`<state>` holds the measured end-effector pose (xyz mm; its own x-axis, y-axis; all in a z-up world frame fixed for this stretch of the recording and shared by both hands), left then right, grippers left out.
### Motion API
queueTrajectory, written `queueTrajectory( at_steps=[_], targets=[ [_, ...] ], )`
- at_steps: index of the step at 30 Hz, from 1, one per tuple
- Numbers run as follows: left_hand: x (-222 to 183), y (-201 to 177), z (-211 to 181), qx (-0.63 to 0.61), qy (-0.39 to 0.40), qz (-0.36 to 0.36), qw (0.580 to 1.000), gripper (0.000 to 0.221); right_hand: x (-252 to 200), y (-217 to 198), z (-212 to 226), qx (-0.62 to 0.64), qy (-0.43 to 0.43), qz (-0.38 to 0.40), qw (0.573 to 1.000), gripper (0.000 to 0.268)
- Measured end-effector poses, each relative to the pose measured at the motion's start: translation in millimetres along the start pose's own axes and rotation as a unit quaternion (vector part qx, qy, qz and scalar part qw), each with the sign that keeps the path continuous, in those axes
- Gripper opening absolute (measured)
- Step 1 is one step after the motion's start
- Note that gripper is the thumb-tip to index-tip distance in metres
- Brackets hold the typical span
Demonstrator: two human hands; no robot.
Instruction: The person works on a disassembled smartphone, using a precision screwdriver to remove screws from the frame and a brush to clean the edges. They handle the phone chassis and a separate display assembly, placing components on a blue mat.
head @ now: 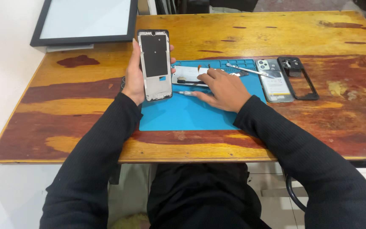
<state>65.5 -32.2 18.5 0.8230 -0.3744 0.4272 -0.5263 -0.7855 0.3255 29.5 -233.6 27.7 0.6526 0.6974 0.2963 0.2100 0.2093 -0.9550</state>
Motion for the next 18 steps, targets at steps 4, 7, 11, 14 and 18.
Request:
queueTrajectory(
  at_steps=[4,7,11,14,18],
  targets=[
    [2,8,0,-0.050,-0.024,0.007,0.998,0.076,1,5,-6,0.041,0.009,0.018,0.999,0.038],
    [1,10,-1,-0.078,-0.026,0.013,0.997,0.076,0,10,-7,0.088,0.012,0.041,0.995,0.031],
    [1,11,-7,-0.095,-0.007,0.022,0.995,0.074,0,8,-5,0.105,-0.002,0.054,0.993,0.027],
    [2,11,-11,-0.085,0.009,0.028,0.996,0.073,2,7,-4,0.112,-0.005,0.062,0.992,0.028],
    [0,7,-13,0.005,0.022,0.005,1.000,0.075,1,3,-5,0.104,-0.044,0.040,0.993,0.032]
  ],
)
Point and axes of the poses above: each hand's wrist, its own x-axis towards the middle knuckle, its own y-axis out of the palm, z = x × y, the point moved 8 cm from there along x, towards the middle knuckle, and after that the axes turned 8 degrees about z, right-handed, at the moved point
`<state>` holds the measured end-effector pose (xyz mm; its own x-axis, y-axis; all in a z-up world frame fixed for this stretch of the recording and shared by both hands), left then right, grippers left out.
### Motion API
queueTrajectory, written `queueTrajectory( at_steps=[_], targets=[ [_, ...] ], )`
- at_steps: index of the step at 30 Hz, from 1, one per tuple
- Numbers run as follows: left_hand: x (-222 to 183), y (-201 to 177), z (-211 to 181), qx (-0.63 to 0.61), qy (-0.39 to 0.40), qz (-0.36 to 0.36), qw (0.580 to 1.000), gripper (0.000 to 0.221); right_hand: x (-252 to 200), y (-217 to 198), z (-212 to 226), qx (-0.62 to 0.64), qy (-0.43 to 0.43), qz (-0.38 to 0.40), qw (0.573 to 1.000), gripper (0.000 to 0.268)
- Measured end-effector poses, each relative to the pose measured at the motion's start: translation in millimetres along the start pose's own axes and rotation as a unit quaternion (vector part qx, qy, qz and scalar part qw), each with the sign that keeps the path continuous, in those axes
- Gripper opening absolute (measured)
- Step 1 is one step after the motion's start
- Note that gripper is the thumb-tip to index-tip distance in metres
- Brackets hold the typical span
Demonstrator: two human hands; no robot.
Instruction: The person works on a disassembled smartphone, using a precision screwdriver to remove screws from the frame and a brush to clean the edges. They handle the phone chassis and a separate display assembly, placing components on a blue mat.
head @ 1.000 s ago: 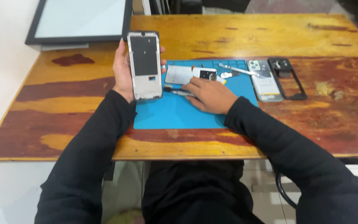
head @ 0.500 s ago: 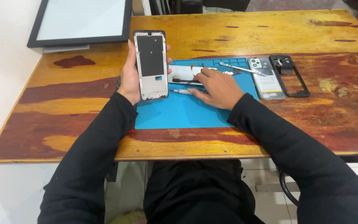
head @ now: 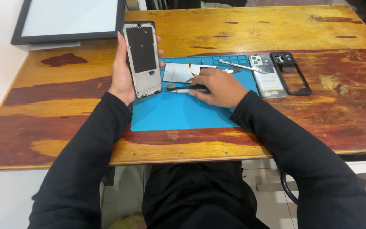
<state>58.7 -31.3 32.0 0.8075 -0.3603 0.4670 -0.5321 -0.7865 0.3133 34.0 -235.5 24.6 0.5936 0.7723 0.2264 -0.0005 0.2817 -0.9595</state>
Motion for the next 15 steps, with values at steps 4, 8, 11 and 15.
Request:
queueTrajectory(
  at_steps=[4,8,11,15],
  targets=[
    [0,-7,-5,0.053,0.033,-0.038,0.997,0.066,-5,-12,-44,0.018,0.059,-0.024,0.998,0.030],
    [-2,-14,-8,0.058,0.060,-0.058,0.995,0.062,-11,-20,-86,-0.008,0.067,-0.074,0.995,0.041],
    [-1,-17,-8,0.060,0.064,-0.065,0.994,0.059,-9,-4,-101,0.021,0.076,-0.050,0.996,0.054],
    [0,-15,-6,0.072,0.072,-0.051,0.994,0.054,1,15,-103,0.009,0.112,0.007,0.994,0.063]
  ],
)
Point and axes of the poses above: each hand's wrist, its own x-axis towards the middle knuckle, its own y-axis out of the palm, z = x × y, the point moved 8 cm from there along x, towards the middle knuckle, and after that the axes turned 8 degrees about z, right-handed, at the moved point
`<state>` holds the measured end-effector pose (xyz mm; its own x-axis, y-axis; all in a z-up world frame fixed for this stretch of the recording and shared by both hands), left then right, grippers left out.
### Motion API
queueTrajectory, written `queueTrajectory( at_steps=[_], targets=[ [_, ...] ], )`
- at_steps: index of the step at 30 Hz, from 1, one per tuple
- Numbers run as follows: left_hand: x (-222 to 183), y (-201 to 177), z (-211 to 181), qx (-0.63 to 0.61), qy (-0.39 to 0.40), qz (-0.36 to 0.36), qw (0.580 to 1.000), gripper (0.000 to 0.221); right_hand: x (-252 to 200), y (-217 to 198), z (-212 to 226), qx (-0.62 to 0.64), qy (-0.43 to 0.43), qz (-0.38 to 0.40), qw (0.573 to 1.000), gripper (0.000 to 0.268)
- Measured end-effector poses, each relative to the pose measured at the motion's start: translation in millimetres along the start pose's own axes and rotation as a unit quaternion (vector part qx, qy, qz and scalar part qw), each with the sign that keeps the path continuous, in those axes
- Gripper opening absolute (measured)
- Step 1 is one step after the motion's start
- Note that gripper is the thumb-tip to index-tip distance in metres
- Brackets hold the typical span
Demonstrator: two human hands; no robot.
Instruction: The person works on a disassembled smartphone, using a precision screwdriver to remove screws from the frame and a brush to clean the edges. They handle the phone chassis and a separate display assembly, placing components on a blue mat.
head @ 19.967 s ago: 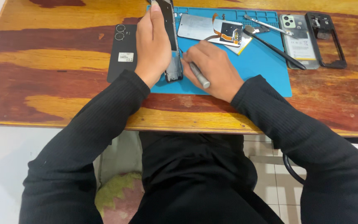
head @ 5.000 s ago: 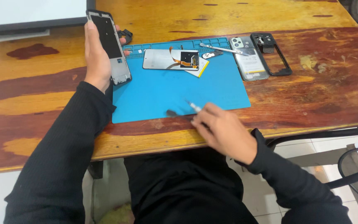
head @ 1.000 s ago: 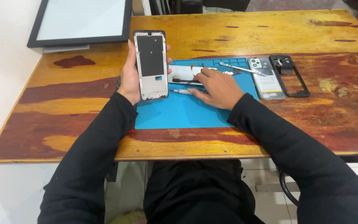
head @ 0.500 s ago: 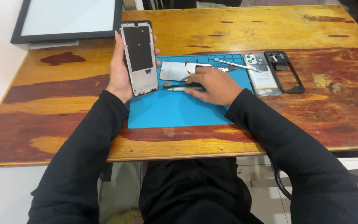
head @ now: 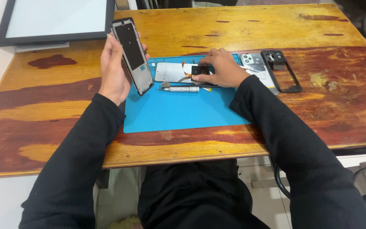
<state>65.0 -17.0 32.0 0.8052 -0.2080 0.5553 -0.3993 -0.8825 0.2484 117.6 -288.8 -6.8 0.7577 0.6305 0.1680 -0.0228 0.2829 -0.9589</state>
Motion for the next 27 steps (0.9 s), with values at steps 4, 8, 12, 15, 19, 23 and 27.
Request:
queueTrajectory(
  at_steps=[4,8,12,15,19,23,27],
  targets=[
    [0,5,1,0.000,-0.015,0.016,1.000,0.053,4,1,5,0.021,0.030,0.029,0.999,0.062],
    [-2,11,1,-0.040,-0.024,0.027,0.999,0.054,0,-7,11,0.092,0.045,0.017,0.995,0.066],
    [-2,17,-1,-0.056,-0.032,0.043,0.997,0.054,-4,-18,30,0.135,0.018,-0.018,0.991,0.040],
    [-3,20,-3,-0.077,-0.025,0.053,0.995,0.051,-9,-9,33,0.280,0.078,0.039,0.956,0.026],
    [-2,13,-2,-0.005,-0.018,0.003,1.000,0.040,-15,-19,38,0.457,0.099,0.013,0.884,0.016],
    [-5,5,0,0.125,-0.019,-0.069,0.990,0.039,-19,-39,51,0.658,0.006,-0.033,0.753,0.018],
    [-6,9,-3,0.170,0.001,-0.070,0.983,0.041,-23,-43,69,0.709,-0.044,-0.010,0.703,0.051]
  ],
)
Point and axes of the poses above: each hand's wrist, its own x-axis towards the middle knuckle, its own y-axis out of the palm, z = x × y, the point moved 8 cm from there along x, towards the middle knuckle, and after that the axes turned 8 degrees about z, right-handed, at the moved point
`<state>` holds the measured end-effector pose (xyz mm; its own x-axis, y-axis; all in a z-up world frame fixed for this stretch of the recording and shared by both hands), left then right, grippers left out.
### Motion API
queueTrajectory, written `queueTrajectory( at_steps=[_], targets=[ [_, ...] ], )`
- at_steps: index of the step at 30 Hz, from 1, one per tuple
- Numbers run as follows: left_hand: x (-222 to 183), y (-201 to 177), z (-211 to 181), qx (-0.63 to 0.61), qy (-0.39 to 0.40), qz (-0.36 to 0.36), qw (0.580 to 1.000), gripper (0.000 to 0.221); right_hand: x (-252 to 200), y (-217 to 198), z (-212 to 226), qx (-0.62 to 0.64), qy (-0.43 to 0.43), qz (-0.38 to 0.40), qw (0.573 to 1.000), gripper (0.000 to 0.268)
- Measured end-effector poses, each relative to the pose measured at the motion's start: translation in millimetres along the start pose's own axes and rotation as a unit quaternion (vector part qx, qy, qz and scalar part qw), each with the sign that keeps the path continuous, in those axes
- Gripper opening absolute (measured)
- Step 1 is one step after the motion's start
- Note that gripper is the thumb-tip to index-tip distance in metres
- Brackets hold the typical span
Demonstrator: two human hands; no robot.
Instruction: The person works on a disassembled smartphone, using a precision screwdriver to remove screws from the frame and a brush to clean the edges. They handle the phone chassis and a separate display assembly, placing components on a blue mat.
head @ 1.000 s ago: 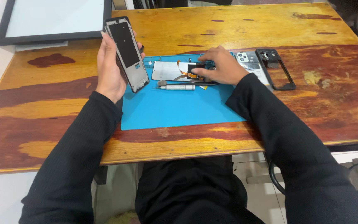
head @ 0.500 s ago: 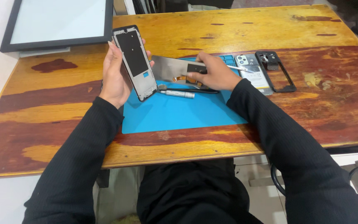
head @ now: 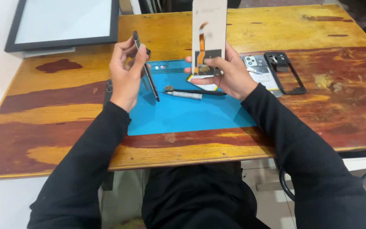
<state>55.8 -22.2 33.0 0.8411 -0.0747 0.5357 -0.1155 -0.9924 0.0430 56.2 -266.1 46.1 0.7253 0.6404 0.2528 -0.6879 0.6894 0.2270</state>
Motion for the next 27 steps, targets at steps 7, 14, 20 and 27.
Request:
queueTrajectory(
  at_steps=[7,14,20,27],
  targets=[
    [-1,10,-6,-0.097,-0.008,0.049,0.994,0.042,-3,15,-14,-0.019,-0.045,0.005,0.999,0.036],
    [-2,21,-21,-0.172,0.029,0.117,0.978,0.046,-7,7,-16,-0.172,-0.114,-0.021,0.978,0.031],
    [-3,20,-21,-0.144,0.023,0.112,0.983,0.047,-9,23,-20,-0.191,-0.127,0.032,0.973,0.030],
    [-2,17,-22,-0.165,0.017,0.116,0.979,0.048,-13,35,-15,-0.281,-0.098,-0.001,0.955,0.091]
  ],
)
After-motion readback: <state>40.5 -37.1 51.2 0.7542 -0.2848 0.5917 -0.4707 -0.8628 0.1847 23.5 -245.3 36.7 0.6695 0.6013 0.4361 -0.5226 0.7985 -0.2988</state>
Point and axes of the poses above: each hand's wrist, its own x-axis towards the middle knuckle, its own y-axis out of the palm, z = x × y, the point moved 8 cm from there along x, towards the middle knuckle, and after that the axes turned 8 degrees about z, right-handed, at the moved point
